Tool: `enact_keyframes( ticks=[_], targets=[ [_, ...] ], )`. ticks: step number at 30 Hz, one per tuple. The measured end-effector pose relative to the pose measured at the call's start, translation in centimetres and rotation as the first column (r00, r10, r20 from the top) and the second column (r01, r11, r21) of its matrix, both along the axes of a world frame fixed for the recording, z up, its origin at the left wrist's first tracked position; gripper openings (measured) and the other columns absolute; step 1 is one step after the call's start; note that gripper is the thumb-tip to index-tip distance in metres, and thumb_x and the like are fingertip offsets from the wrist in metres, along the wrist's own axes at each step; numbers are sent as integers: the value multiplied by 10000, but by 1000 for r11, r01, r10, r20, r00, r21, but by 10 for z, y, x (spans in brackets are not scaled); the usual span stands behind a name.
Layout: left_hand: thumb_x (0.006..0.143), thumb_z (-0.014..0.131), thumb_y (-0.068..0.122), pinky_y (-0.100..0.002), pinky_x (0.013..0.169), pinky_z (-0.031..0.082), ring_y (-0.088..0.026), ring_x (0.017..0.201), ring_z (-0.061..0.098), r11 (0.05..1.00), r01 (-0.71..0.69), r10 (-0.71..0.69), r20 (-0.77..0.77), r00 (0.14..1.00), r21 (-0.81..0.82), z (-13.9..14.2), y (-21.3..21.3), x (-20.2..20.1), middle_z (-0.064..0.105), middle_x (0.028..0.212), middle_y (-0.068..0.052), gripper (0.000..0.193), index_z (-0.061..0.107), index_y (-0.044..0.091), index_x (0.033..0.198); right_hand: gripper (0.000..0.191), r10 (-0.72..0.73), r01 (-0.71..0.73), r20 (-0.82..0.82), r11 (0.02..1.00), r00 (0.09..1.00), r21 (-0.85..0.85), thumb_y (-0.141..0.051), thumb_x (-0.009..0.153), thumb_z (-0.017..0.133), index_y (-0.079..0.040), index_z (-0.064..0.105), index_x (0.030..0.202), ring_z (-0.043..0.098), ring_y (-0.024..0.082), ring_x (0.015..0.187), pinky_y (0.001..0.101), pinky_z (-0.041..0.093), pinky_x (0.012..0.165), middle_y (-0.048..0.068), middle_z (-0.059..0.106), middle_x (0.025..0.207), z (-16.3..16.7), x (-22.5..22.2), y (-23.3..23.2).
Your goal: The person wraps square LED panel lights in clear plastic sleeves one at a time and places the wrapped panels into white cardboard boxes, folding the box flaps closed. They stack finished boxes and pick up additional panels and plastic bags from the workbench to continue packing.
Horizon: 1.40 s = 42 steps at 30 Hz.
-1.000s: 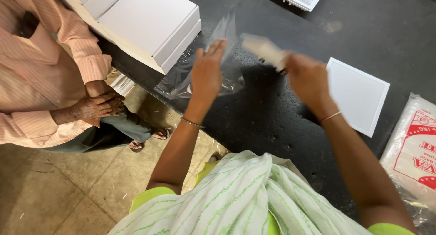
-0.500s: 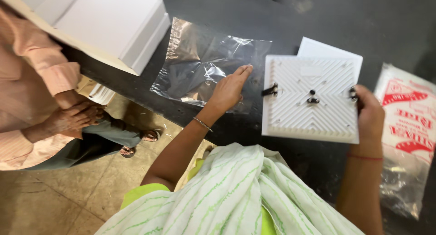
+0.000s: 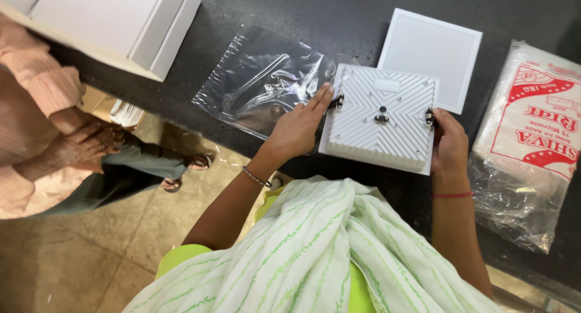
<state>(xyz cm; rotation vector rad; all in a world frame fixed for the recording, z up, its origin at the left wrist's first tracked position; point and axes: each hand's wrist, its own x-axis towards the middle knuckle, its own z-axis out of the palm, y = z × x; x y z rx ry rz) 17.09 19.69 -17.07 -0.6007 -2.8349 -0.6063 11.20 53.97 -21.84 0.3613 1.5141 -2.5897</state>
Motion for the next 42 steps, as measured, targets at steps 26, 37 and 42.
enact_keyframes(
  ticks=[26,37,42],
  targets=[
    [790,482,-82,-399,800,571,-316,1036,698,1000,-5,0,276,961,17,-13,14,-22,154,1698,-61,915,123,77,1617,175,210,-210,1,978,978,2,-135,1073,542,-4,651,1112,702,127,871,255,580,760,61,712,1024,0,29,-49],
    [966,384,-36,-388,669,599,-298,847,742,988,39,-100,420,902,150,37,53,-11,316,1577,-58,758,124,118,1661,223,356,-356,30,934,934,2,-138,1064,501,-22,603,1224,697,165,913,366,597,818,76,694,1088,9,54,-80],
    [879,458,-112,-391,743,609,-290,1040,731,949,212,-285,351,892,232,59,85,16,200,1741,-44,839,160,163,1614,309,308,-299,87,948,947,-111,-170,1060,498,-49,565,1336,678,202,1050,387,586,902,100,661,1208,14,42,-106]
  ],
)
